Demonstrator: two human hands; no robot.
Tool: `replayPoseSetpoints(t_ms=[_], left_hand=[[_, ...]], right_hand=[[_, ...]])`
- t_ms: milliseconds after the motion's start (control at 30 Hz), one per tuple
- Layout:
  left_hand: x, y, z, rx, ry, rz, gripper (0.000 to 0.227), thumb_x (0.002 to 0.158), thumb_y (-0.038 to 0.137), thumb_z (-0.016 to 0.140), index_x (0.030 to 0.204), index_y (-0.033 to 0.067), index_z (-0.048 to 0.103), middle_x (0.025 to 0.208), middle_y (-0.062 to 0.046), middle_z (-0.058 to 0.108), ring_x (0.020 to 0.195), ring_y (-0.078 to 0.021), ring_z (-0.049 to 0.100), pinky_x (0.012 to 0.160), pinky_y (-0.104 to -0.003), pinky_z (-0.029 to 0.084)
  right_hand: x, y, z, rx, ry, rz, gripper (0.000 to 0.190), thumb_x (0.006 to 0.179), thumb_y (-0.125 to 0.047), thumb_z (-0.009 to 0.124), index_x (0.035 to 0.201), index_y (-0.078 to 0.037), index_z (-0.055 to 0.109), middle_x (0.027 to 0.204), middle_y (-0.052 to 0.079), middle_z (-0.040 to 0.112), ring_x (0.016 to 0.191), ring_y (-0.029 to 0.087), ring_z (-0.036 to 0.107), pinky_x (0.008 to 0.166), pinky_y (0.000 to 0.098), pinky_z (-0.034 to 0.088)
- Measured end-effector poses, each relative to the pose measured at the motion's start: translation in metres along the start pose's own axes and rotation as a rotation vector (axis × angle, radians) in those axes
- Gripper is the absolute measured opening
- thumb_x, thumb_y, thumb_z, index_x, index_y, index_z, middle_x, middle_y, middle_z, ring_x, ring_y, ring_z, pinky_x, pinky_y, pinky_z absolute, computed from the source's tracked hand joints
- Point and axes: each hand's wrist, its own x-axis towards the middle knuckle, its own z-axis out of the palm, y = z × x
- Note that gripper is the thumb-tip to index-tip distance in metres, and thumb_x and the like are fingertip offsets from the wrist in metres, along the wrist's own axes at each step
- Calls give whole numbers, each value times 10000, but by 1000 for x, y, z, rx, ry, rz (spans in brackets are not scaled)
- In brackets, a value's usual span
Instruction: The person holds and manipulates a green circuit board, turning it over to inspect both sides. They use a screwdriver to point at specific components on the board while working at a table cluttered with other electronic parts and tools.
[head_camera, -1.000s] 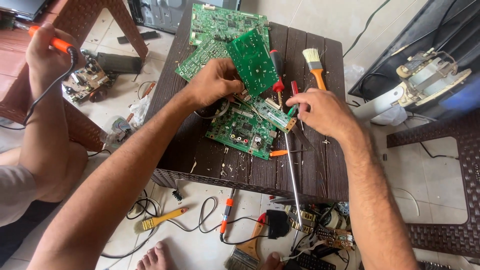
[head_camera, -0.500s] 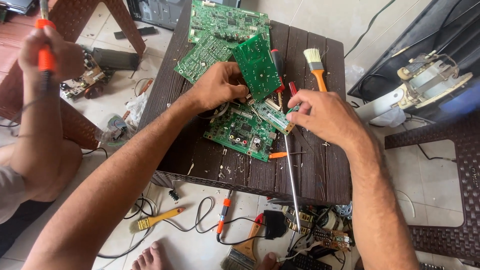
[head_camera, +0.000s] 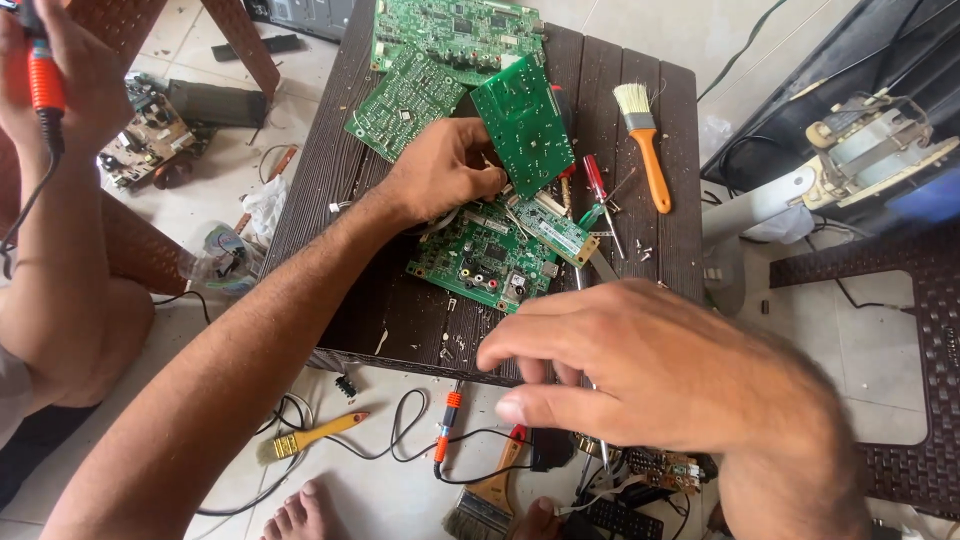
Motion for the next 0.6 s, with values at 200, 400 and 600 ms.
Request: replayPoseSetpoints(t_ms=[200, 400, 600], left_hand=[[-3, 2, -1, 31, -9, 3, 153, 837, 110, 693, 987, 93, 719, 719, 23, 676, 518, -60, 538, 462, -207, 431], [1, 2, -1, 103, -8, 14, 123, 832, 147, 691, 950, 126, 722, 694, 44, 628, 500, -63, 494, 457, -219, 418], [0, 7, -3, 120, -31, -142, 252, 791, 146, 697, 1040, 136, 740, 734, 35, 689, 496, -75, 518, 515, -235, 426]], right_hand=[[-35, -10, 2, -71, 45, -22, 344, 970, -456, 543, 1047, -216, 777, 963, -46, 810, 643, 88, 763, 632, 324, 678], [-82, 5, 20, -128, 325, -82, 74, 841, -255, 752, 822, -184, 752, 734, -97, 783, 568, 39, 707, 543, 234, 587], [-150, 156, 121, -26, 843, 427, 103, 760, -193, 739, 803, -156, 824, 689, -11, 879, 551, 55, 808, 533, 200, 670]])
